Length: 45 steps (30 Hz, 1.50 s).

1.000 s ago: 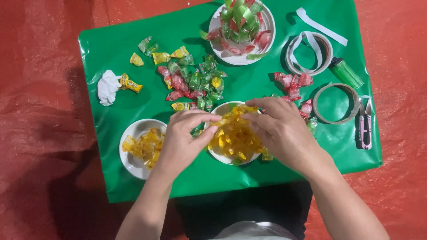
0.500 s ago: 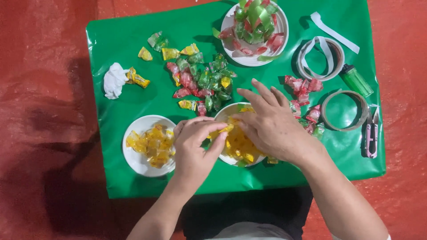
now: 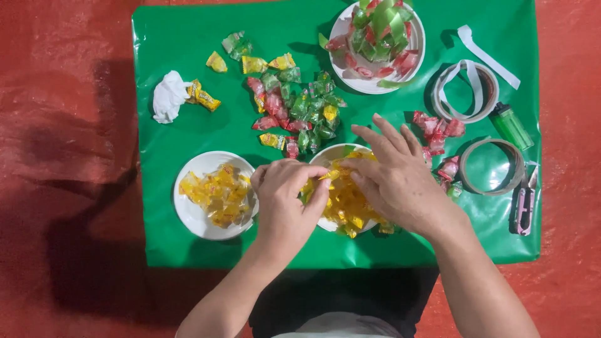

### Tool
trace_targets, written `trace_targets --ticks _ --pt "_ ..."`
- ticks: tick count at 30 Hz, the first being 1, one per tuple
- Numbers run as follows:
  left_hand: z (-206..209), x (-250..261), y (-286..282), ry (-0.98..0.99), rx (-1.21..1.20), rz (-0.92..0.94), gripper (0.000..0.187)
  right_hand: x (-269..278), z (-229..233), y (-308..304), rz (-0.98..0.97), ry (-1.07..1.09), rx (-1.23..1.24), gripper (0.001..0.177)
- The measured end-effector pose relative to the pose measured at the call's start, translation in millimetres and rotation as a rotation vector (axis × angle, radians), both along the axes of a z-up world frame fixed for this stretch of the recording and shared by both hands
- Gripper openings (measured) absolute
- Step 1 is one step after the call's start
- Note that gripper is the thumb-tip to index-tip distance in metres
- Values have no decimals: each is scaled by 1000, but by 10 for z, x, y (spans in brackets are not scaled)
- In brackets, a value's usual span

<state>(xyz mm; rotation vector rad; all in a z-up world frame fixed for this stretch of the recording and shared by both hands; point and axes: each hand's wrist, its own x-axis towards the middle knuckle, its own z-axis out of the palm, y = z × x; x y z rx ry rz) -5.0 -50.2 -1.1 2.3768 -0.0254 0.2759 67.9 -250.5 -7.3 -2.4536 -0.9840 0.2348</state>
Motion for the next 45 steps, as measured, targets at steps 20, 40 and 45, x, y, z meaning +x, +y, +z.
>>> trace_targets --ticks 20,40,45 --pt "-37 10 30 -67 -159 -63 12 -1374 -409 -361 -252 -194 258 30" --pt "-146 -66 122 -66 -199 -74 10 -1256 -721 -215 -396 -482 169 11" --pt "-186 -88 138 -55 -180 -70 10 -1227 -704 -214 -401 -464 175 11"
